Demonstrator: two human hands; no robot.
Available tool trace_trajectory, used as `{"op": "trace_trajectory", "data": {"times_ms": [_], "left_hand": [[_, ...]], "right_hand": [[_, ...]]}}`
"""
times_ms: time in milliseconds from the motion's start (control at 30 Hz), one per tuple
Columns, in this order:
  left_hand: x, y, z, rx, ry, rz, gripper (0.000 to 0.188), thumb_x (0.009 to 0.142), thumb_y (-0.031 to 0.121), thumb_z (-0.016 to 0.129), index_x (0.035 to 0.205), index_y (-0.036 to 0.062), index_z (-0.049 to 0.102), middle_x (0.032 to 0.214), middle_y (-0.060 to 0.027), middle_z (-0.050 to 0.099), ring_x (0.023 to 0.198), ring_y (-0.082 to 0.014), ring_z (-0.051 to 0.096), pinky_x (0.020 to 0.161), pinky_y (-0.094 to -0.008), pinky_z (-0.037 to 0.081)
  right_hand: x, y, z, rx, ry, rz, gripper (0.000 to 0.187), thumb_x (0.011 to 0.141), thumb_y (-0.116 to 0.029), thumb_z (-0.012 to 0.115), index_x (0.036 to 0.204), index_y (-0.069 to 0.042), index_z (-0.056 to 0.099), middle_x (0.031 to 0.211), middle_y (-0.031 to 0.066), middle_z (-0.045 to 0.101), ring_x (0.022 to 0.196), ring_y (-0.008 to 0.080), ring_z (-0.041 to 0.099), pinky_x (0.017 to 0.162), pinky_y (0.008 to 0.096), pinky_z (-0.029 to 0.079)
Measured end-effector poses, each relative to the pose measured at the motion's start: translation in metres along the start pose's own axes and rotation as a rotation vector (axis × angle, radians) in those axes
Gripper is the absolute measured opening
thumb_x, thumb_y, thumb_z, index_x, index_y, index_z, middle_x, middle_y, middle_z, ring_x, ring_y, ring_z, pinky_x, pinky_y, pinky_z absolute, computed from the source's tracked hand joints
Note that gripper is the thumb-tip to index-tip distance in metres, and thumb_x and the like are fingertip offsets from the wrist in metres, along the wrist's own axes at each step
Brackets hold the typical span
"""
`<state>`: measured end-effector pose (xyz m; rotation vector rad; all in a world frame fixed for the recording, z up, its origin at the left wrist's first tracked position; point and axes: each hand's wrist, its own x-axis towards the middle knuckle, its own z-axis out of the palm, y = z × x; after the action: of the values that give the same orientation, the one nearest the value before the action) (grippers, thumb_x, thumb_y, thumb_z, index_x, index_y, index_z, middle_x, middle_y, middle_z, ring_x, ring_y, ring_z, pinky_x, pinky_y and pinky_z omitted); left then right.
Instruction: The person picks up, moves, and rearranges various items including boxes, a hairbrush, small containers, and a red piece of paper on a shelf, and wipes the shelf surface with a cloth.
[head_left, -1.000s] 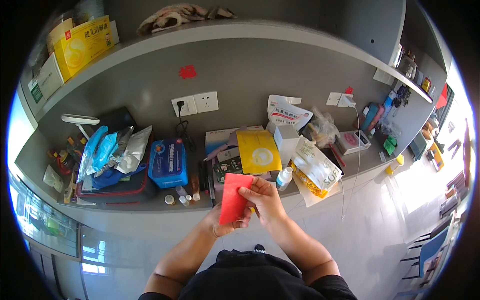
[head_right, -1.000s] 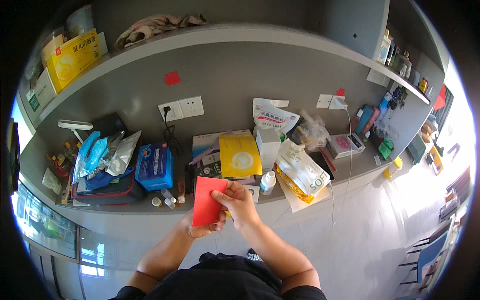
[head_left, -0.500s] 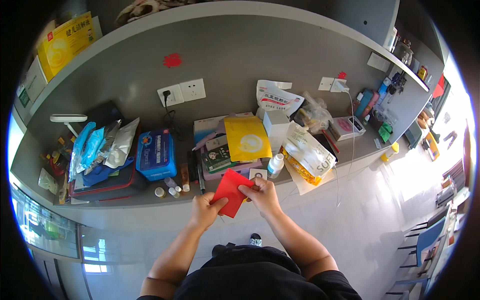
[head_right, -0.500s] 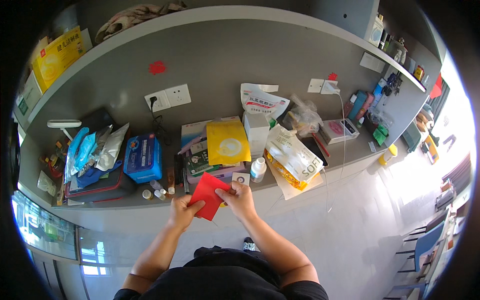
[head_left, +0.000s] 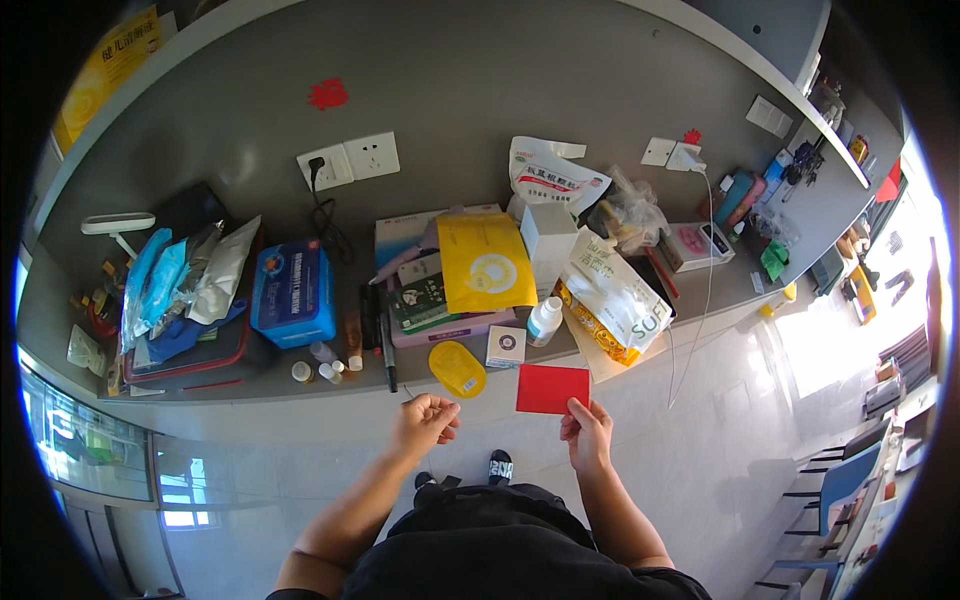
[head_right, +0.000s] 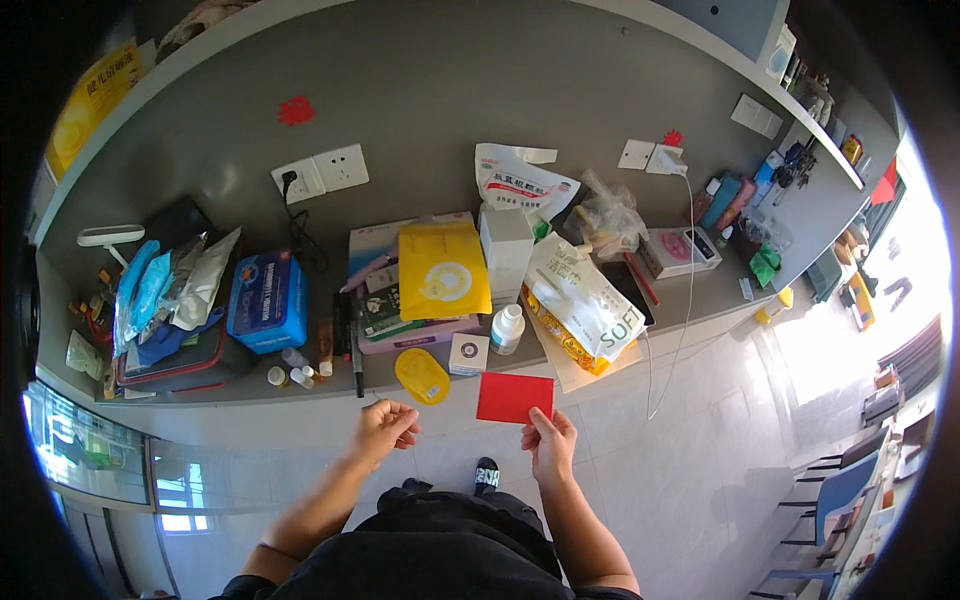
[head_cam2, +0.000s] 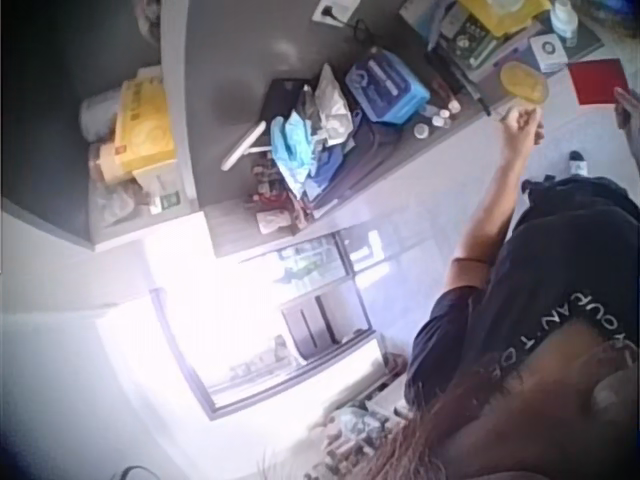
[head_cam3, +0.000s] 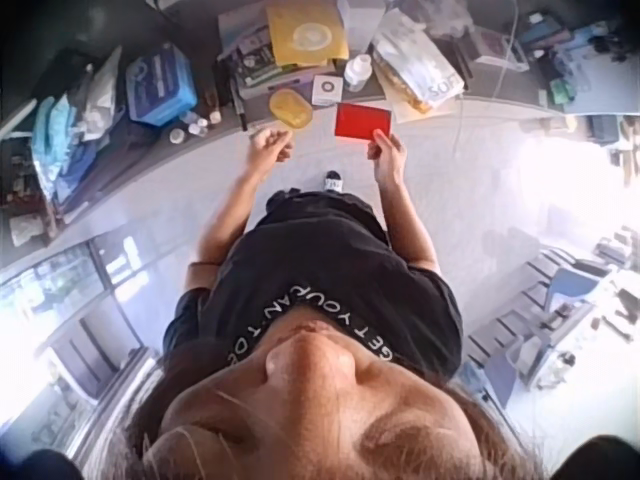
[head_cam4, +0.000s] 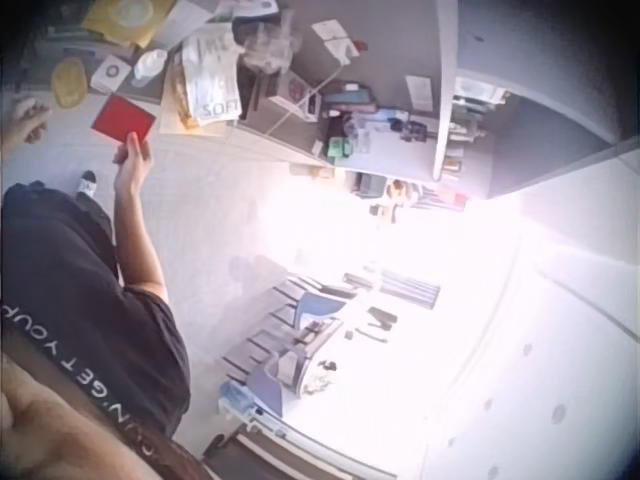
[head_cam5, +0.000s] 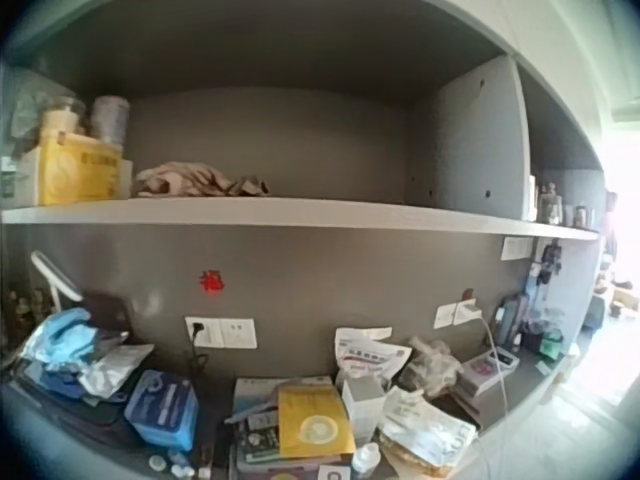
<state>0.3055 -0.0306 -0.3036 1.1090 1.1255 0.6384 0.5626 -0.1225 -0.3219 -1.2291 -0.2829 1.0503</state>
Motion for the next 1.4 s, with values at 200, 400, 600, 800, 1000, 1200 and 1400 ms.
{"op": "trace_trajectory", "data": {"times_ms": [200, 400, 600, 800, 1000, 1200, 1400], "left_hand": [[0.01, -0.007, 0.008, -0.12, 0.143, -0.017, 0.022, 0.09, 0.025, 0.062, 0.091, 0.0038, 0.057, 0.071, -0.0061, 0.063, 0.055, -0.0128, 0.06, 0.048, -0.0251, 0.049], [0.006, -0.01, -0.008, -0.461, 0.463, -0.032, 0.04, 0.095, 0.046, 0.048, 0.096, 0.0062, 0.049, 0.066, -0.0065, 0.059, 0.049, -0.0159, 0.058, 0.043, -0.0281, 0.047], [-0.003, -0.003, -0.014, -0.451, 0.412, -0.049, 0.046, 0.095, 0.05, 0.044, 0.108, 0.0055, 0.047, 0.077, -0.0093, 0.062, 0.057, -0.0175, 0.061, 0.052, -0.0305, 0.05], [-0.004, 0.011, -0.011, -0.515, 0.322, 0.135, 0.039, 0.095, 0.042, 0.05, 0.108, 0.0053, 0.053, 0.083, -0.0108, 0.065, 0.065, -0.0176, 0.064, 0.06, -0.0292, 0.052], [-0.037, 0.164, -0.025, -0.047, 0.106, 0.841, 0.024, 0.096, 0.02, 0.053, 0.107, -0.0007, 0.053, 0.086, -0.0155, 0.065, 0.072, -0.0187, 0.065, 0.066, -0.0296, 0.054], [-0.111, 0.347, -0.077, 0.518, 0.459, 1.58, 0.023, 0.085, 0.016, 0.068, 0.096, -0.0035, 0.063, 0.082, -0.0092, 0.067, 0.078, -0.0132, 0.066, 0.071, -0.0264, 0.054], [-0.098, 0.49, -0.104, 1.281, 0.667, 1.154, 0.045, 0.085, 0.033, 0.066, 0.116, 0.0003, 0.06, 0.101, -0.0166, 0.066, 0.092, -0.0235, 0.064, 0.079, -0.0326, 0.051]], "right_hand": [[-0.001, 0.006, 0.027, -0.002, -0.201, 0.257, 0.013, 0.084, -0.013, 0.067, 0.086, -0.003, 0.059, 0.061, 0.0053, 0.058, 0.046, 0.0133, 0.052, 0.044, 0.0247, 0.042], [-0.004, 0.014, 0.114, -0.056, -0.314, 0.431, 0.018, 0.085, -0.015, 0.067, 0.093, -0.001, 0.06, 0.074, 0.0083, 0.064, 0.059, 0.0163, 0.061, 0.056, 0.0276, 0.053], [-0.002, 0.028, 0.137, 0.121, -0.213, 0.467, 0.036, 0.088, -0.002, 0.056, 0.122, 0.006, 0.046, 0.104, 0.0185, 0.063, 0.087, 0.0267, 0.066, 0.075, 0.0339, 0.056], [-0.024, 0.011, 0.141, 0.191, -0.205, 0.405, 0.042, 0.088, 0.005, 0.05, 0.128, 0.004, 0.039, 0.109, 0.0195, 0.061, 0.093, 0.0298, 0.065, 0.084, 0.0377, 0.055], [-0.059, -0.111, 0.183, 0.04, -0.711, 0.021, 0.026, 0.091, 0.002, 0.052, 0.117, 0.0, 0.05, 0.099, 0.012, 0.063, 0.082, 0.018, 0.064, 0.076, 0.0294, 0.054], [-0.085, -0.276, 0.269, -0.211, -0.944, -1.175, 0.033, 0.088, 0.002, 0.057, 0.12, 0.0, 0.05, 0.091, 0.0099, 0.065, 0.076, 0.0088, 0.061, 0.061, 0.0203, 0.05], [-0.049, -0.395, 0.373, -1.086, -0.642, -1.523, 0.026, 0.087, -0.015, 0.061, 0.111, -0.004, 0.063, 0.096, 0.0099, 0.067, 0.085, 0.0178, 0.063, 0.075, 0.0298, 0.05]]}}
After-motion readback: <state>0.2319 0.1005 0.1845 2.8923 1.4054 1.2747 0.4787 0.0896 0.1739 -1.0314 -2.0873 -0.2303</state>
